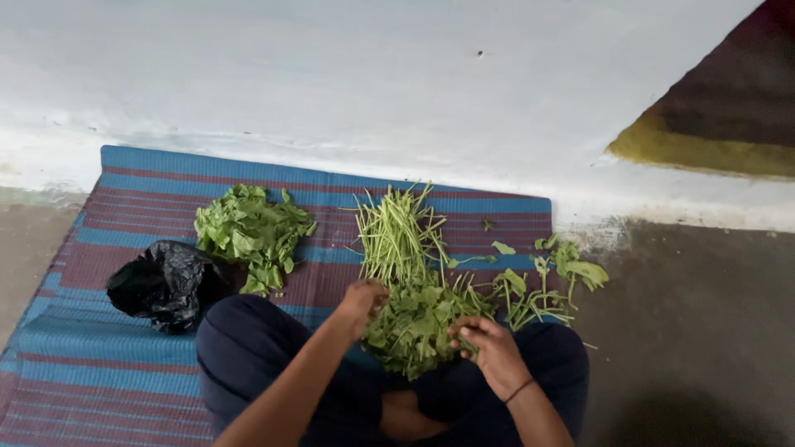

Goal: The person picks leaves from stems by hand and sorts them into piles on a mat.

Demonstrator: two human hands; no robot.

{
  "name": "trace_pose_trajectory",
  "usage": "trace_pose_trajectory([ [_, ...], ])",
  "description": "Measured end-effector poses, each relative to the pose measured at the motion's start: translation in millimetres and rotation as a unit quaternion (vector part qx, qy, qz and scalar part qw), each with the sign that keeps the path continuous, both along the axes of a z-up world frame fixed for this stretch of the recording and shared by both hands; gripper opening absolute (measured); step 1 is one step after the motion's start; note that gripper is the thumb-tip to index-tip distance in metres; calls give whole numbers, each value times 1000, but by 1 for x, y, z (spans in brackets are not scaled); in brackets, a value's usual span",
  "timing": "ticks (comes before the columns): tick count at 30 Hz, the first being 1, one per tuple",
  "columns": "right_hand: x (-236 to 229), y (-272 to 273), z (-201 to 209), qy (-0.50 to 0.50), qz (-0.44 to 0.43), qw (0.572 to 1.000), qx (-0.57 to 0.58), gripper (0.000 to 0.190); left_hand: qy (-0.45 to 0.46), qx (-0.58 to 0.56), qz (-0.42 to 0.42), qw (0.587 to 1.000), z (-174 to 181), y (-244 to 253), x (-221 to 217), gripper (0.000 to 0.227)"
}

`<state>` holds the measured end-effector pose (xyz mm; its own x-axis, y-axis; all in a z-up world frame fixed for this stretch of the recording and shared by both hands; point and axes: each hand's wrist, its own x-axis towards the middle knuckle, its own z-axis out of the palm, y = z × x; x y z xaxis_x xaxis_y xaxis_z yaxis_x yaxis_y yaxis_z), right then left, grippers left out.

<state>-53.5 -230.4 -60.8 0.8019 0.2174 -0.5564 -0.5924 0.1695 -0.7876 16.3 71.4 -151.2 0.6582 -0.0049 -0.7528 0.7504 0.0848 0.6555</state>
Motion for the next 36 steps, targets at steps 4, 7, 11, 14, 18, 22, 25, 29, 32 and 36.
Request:
trace_pose_trajectory([
  [4, 13, 23, 12, 23, -9, 1000, 12, 19, -60, -304, 110, 945, 73, -21, -34, 47],
  [7, 25, 41, 31, -15, -12, 999, 26, 19, -126, -362, 66, 921, 100, -30, -33, 59],
  [11, 32, 48, 50, -105, -3, 994, 16, 18, -197, -343, 19, 918, 112, -41, -27, 51],
  [14, 34, 48, 58, -115, -10, 993, 4, 19, -199, -291, 23, 935, 120, -52, -31, 40],
  [18, 33, 40, 60, -126, -31, 991, -23, 21, -177, -235, 23, 955, 130, -59, -36, 34],
  [22, 34, 30, 59, -111, -54, 992, -23, 23, -174, -227, 9, 958, 137, -61, -37, 25],
  [25, 34, 19, 55, -68, -103, 992, 30, 31, -179, -202, 3, 963, 138, -60, -35, 24],
  [29, 33, -5, 49, -85, -139, 985, 53, 33, -182, -129, -57, 973, 130, -59, -27, 33],
  [32, 29, -14, 43, -90, -164, 981, 54, 33, -216, 8, -105, 971, 118, -61, -31, 41],
  [36, 23, -10, 39, -129, -183, 972, 73, 34, -258, 209, -174, 927, 109, -69, -40, 55],
])
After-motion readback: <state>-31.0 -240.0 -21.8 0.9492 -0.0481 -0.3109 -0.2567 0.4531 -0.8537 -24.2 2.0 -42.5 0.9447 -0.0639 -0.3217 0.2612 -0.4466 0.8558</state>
